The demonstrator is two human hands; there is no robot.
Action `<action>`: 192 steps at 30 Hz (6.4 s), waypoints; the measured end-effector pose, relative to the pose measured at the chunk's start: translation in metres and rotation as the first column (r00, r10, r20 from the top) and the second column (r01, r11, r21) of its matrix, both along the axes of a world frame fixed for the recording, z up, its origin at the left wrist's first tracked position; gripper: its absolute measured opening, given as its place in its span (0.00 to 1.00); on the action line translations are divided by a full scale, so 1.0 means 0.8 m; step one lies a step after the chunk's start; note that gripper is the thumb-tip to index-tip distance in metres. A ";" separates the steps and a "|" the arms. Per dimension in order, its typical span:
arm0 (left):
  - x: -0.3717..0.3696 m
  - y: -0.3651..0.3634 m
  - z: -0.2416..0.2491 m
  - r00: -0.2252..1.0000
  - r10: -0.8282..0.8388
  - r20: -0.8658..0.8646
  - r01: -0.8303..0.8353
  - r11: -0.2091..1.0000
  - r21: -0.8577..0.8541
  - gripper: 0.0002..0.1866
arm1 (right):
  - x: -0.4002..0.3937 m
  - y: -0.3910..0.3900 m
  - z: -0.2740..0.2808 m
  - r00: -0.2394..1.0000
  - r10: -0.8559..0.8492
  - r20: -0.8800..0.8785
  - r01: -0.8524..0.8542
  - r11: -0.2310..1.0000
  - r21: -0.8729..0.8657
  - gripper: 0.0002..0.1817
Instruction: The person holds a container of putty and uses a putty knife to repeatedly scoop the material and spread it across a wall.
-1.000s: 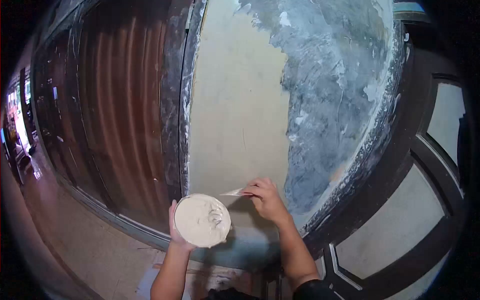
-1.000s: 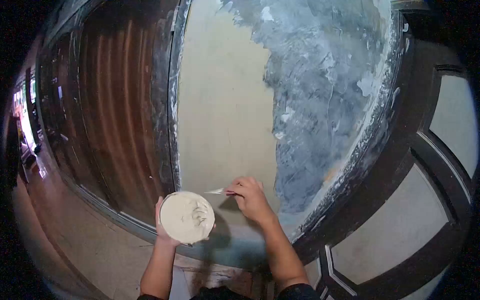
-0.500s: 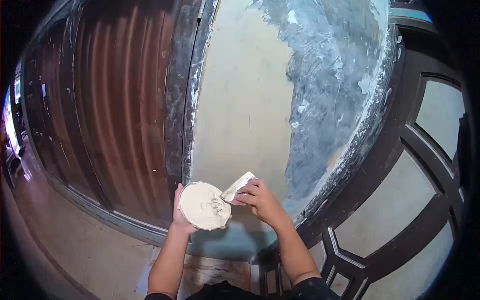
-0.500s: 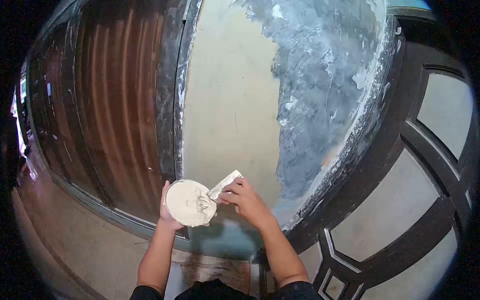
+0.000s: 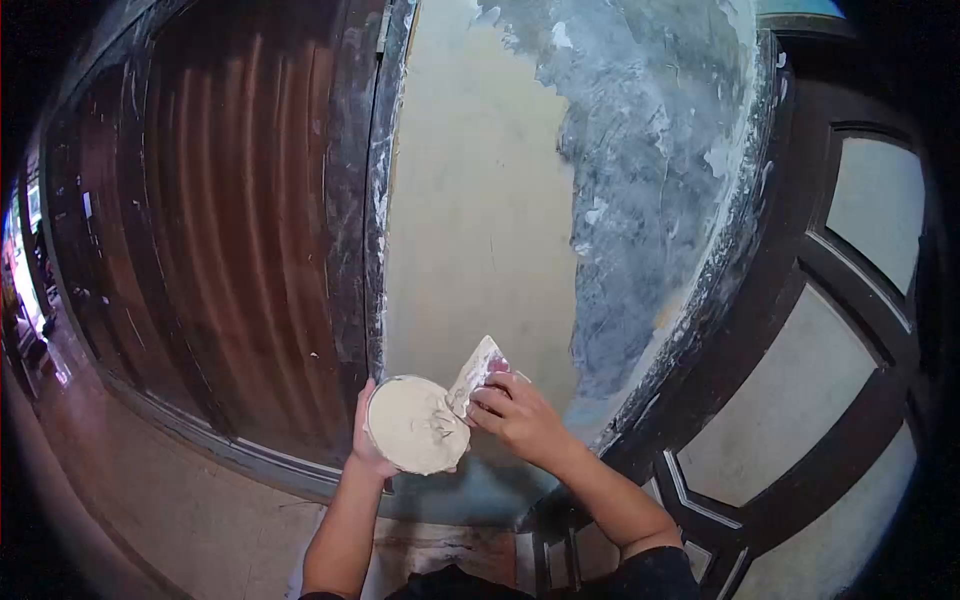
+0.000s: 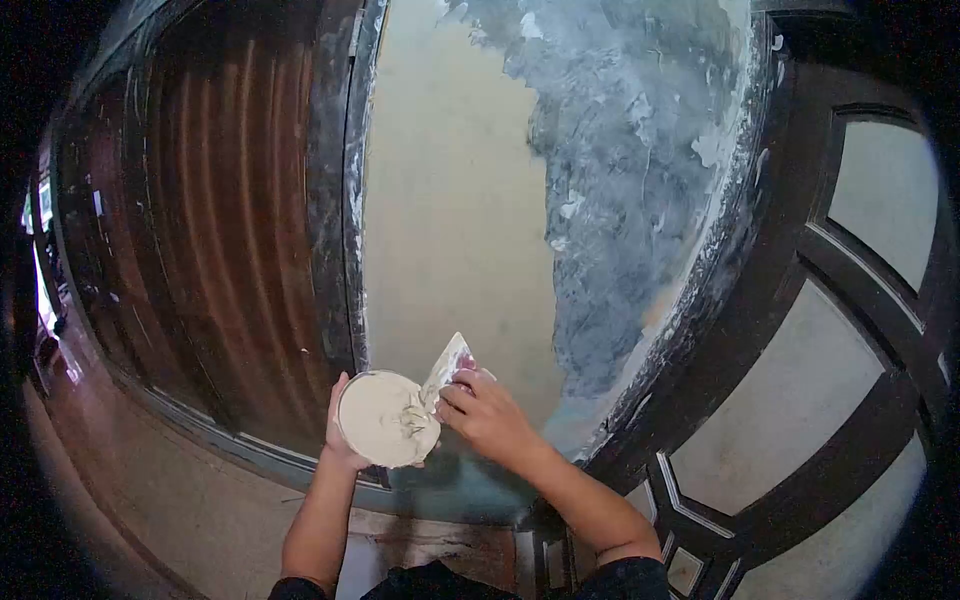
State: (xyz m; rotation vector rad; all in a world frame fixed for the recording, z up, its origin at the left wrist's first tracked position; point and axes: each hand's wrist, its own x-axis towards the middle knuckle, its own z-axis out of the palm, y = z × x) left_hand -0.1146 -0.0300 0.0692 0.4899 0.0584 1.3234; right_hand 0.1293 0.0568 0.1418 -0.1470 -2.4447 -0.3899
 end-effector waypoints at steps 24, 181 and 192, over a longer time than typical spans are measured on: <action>0.009 -0.004 -0.013 0.960 -0.235 0.154 0.230 0.972 0.051 0.58 | 0.017 0.003 -0.017 0.994 -0.006 -0.108 -0.001 0.998 -0.060 0.20; 0.043 -0.003 0.003 0.836 0.541 0.098 -0.545 0.838 0.026 0.53 | 0.036 0.266 0.457 0.883 0.011 -0.470 0.255 0.829 0.498 0.31; 0.035 -0.005 -0.011 0.885 0.454 0.107 -0.463 0.883 0.077 0.54 | 0.040 0.266 0.457 0.803 -0.060 -0.593 0.378 0.821 0.428 0.33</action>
